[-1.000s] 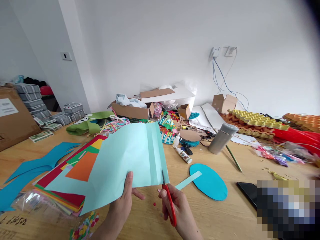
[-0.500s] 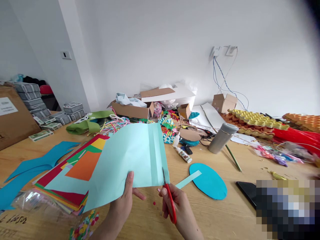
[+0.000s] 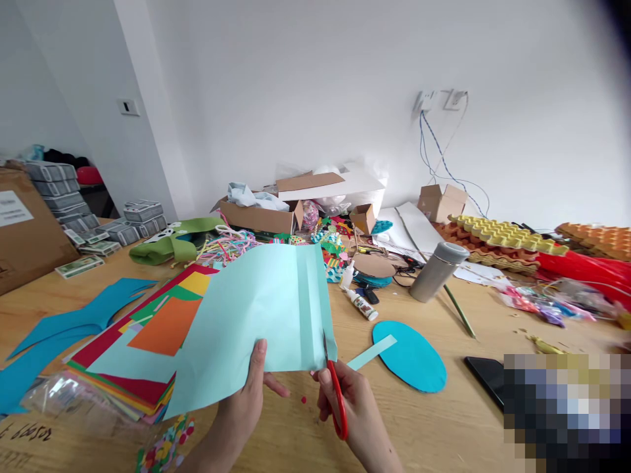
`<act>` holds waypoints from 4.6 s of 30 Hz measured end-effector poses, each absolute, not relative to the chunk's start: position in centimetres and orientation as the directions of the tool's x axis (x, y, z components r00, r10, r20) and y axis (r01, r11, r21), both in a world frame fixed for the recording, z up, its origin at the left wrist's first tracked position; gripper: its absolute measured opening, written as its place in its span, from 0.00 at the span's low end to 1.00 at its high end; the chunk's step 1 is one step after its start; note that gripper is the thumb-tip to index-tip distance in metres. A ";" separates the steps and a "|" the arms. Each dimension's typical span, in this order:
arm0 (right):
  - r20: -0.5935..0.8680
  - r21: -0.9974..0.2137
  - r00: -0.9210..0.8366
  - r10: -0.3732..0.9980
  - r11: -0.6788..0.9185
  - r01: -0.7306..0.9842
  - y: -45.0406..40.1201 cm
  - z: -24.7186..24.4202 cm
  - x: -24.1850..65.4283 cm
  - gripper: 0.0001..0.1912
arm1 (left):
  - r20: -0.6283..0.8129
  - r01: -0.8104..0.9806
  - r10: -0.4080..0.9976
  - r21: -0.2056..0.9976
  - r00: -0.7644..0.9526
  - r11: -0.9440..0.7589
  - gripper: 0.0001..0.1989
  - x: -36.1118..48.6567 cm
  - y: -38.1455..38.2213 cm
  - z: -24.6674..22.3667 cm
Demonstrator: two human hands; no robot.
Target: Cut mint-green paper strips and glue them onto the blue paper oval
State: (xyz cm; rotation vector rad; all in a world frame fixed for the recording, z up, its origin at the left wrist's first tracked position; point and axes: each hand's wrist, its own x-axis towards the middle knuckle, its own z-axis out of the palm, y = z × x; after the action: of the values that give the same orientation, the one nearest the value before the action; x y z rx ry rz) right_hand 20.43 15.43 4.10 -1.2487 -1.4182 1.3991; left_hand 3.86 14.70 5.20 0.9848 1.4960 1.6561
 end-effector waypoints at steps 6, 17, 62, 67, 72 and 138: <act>-0.088 -0.988 -0.230 0.969 -0.054 0.147 15.4 4.5 20.6 0.27 | 0.055 -0.070 0.873 0.992 -0.485 -0.101 0.20 3.9 14.9 5.0; -0.119 -0.989 -0.277 0.953 -0.090 0.114 15.6 4.6 20.8 0.32 | 0.049 -0.087 0.848 0.990 -0.528 -0.112 0.23 4.1 14.9 5.2; -0.301 -0.934 -0.292 0.908 -0.219 0.283 15.7 4.4 21.2 0.35 | 0.148 0.049 0.759 0.987 -0.634 -0.152 0.23 4.1 15.0 5.7; -0.199 -0.971 -0.423 0.884 -0.118 0.210 15.2 4.3 21.5 0.34 | 0.160 0.131 0.772 0.986 -0.615 -0.100 0.21 3.7 15.0 5.7; -0.151 -0.985 -0.405 0.902 -0.102 0.141 15.2 4.3 21.6 0.33 | 0.192 0.182 0.778 0.978 -0.597 -0.102 0.21 3.4 15.0 5.2; -0.204 -0.971 -0.266 0.942 -0.160 0.180 15.9 4.9 20.9 0.36 | 0.066 -0.026 0.829 0.995 -0.556 -0.097 0.21 5.6 14.4 5.8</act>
State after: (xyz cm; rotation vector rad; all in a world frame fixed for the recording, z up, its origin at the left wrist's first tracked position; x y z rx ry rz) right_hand 20.92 15.94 4.95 -1.3180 -1.4492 1.4871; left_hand 5.58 14.40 5.82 0.8941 1.5420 1.7234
